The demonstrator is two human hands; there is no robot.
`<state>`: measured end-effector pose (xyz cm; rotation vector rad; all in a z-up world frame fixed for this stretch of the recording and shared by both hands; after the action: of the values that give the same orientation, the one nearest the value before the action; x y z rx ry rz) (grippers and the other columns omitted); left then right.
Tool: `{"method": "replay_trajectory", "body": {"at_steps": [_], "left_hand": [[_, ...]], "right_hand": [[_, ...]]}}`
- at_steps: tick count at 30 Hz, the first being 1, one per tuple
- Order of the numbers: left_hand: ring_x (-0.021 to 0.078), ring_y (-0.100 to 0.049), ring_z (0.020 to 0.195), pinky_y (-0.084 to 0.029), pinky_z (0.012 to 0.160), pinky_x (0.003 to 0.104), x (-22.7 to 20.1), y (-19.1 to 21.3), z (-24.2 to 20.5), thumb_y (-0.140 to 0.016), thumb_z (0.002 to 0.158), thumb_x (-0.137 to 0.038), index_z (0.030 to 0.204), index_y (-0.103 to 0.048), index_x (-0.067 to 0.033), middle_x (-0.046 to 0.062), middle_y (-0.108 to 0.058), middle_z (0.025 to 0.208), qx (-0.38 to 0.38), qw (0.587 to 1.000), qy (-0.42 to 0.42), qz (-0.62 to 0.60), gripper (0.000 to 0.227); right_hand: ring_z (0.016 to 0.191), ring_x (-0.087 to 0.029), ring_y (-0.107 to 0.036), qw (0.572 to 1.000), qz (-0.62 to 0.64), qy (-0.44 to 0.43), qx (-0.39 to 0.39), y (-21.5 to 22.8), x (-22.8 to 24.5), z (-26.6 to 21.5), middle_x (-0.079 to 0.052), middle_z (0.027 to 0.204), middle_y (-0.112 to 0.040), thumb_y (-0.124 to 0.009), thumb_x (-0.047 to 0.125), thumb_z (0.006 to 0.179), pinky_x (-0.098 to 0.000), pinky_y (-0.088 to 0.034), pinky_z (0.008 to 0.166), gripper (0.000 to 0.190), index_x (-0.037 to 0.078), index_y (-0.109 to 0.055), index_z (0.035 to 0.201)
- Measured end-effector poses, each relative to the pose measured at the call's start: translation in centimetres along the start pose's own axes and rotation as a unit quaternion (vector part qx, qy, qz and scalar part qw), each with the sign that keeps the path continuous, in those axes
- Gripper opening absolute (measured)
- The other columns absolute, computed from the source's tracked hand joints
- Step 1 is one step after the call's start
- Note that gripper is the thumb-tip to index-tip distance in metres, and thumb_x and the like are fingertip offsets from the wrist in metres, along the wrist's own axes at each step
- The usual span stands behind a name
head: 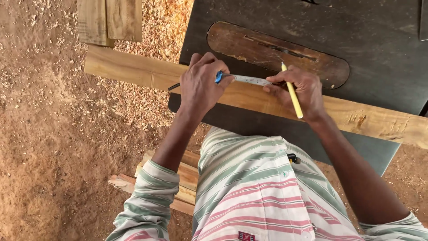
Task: Measure several pieces of wood using a tape measure and mark cut lines with a pencil and try square on a workbench.
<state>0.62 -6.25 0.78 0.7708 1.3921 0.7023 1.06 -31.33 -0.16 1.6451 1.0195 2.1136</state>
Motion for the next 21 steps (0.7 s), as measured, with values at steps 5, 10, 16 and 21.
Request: {"method": "replay_trajectory", "body": {"at_steps": [5, 10, 16, 21], "left_hand": [[0.0218, -0.061, 0.094, -0.055, 0.067, 0.041, 0.3, 0.2, 0.2, -0.089, 0.076, -0.030, 0.083, -0.079, -0.0149, -0.003, -0.067, 0.090, 0.014, 1.000, 0.013, 0.009, 0.019], [0.0211, -0.061, 0.092, -0.055, 0.066, 0.040, 0.6, 0.1, 0.5, -0.088, 0.076, -0.029, 0.082, -0.081, -0.0161, -0.005, -0.069, 0.088, 0.028, 0.999, 0.025, 0.016, 0.016], [0.0203, -0.061, 0.092, -0.056, 0.064, 0.040, 1.1, -0.5, 0.7, -0.089, 0.075, -0.030, 0.081, -0.081, -0.0162, -0.005, -0.071, 0.090, 0.038, 0.999, 0.035, 0.015, 0.017], [0.0206, -0.060, 0.093, -0.057, 0.062, 0.040, 1.1, -0.5, 0.6, -0.089, 0.075, -0.030, 0.081, -0.080, -0.0154, -0.004, -0.071, 0.090, 0.040, 0.998, 0.038, 0.019, 0.018]], "right_hand": [[0.073, -0.010, -0.064, 0.999, 0.023, -0.039, 0.011, -0.8, -0.6, 0.0, -0.003, 0.086, -0.071, -0.092, 0.016, 0.082, -0.0275, -0.051, 0.064, 0.022, 0.013, -0.080, 0.100], [0.074, -0.007, -0.064, 0.997, 0.034, -0.073, 0.017, -1.0, -0.4, 0.3, 0.001, 0.086, -0.071, -0.091, 0.017, 0.083, -0.0264, -0.050, 0.063, 0.019, 0.013, -0.080, 0.098], [0.071, -0.007, -0.062, 0.996, 0.020, -0.079, 0.021, -1.2, -0.7, 0.3, 0.001, 0.083, -0.070, -0.091, 0.019, 0.083, -0.0264, -0.049, 0.059, 0.018, 0.014, -0.081, 0.098], [0.071, -0.006, -0.062, 0.997, 0.018, -0.069, 0.027, -1.2, -0.7, 0.4, 0.001, 0.083, -0.070, -0.090, 0.021, 0.085, -0.0261, -0.051, 0.059, 0.017, 0.014, -0.081, 0.098]]}}
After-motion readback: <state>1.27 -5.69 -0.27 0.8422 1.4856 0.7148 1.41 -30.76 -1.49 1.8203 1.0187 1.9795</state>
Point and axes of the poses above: each hand's wrist, its own z-axis towards the middle knuckle, its own y-axis out of the back of the hand, x = y × z, the point moved 3 cm from there along z, towards the middle knuckle
